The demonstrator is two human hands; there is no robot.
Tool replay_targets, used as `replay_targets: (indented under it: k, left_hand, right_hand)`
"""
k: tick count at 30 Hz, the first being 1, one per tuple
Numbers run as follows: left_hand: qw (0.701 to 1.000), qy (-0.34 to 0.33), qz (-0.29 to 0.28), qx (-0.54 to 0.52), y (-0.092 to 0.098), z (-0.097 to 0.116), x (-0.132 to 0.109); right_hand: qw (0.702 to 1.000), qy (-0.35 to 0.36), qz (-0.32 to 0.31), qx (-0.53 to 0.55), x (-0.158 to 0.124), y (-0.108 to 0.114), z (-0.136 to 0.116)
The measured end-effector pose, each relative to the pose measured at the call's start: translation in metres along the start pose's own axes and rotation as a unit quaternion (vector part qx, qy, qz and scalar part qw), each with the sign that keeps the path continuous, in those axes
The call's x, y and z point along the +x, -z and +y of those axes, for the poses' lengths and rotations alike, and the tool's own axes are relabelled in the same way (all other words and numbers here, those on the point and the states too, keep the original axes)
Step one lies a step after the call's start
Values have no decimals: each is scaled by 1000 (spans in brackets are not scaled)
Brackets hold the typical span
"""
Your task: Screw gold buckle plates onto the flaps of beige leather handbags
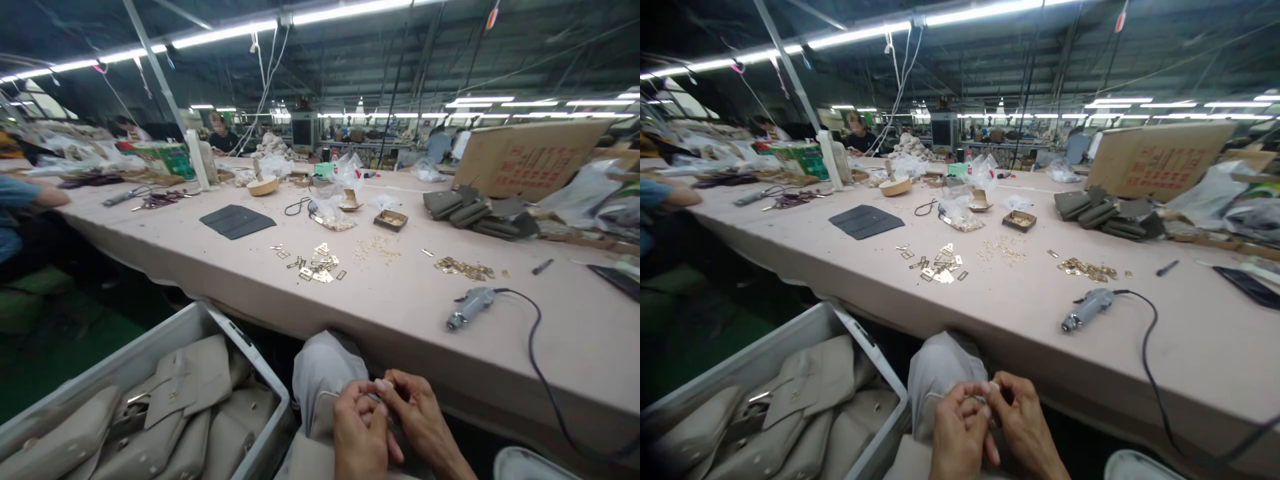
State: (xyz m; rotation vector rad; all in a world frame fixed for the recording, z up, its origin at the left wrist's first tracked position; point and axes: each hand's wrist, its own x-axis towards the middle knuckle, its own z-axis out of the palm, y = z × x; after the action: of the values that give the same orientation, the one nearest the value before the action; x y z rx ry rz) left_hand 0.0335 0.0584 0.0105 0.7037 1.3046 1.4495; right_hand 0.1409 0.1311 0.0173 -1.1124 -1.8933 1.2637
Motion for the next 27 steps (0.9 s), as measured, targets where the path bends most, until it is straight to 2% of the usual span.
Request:
replay_targets:
  k: [6,11,14,16,19,22,24,27]
  left_hand:
    - [1000,30,3,-3,-1,-4,11]
    - [999,34,18,1,10,-1,28]
    - [999,34,31,-20,21,2,40]
    - [998,28,49,-34,27,6,48]
    - [996,18,78,-46,35,13,55]
    - [995,9,92,-44,41,19,56]
    - [994,-2,102,-37,44,22,56]
    - [992,-9,120,-26,46,22,54]
  right_hand:
    - [997,-62,-20,32,10,1,2]
    - [993,-92,-50,54,27,-10,-9]
    - [995,-86,-31,-29,41,-19,-20]
    - [994,-46,7,-99,56,-21,-33]
    - [986,51,85,-132,91,-15,-54]
    - [970,130,135,-157,143,-7,-73]
    - [957,141,128,-220,180,-6,-82]
    - [927,93,85,-353,227,-10,-93]
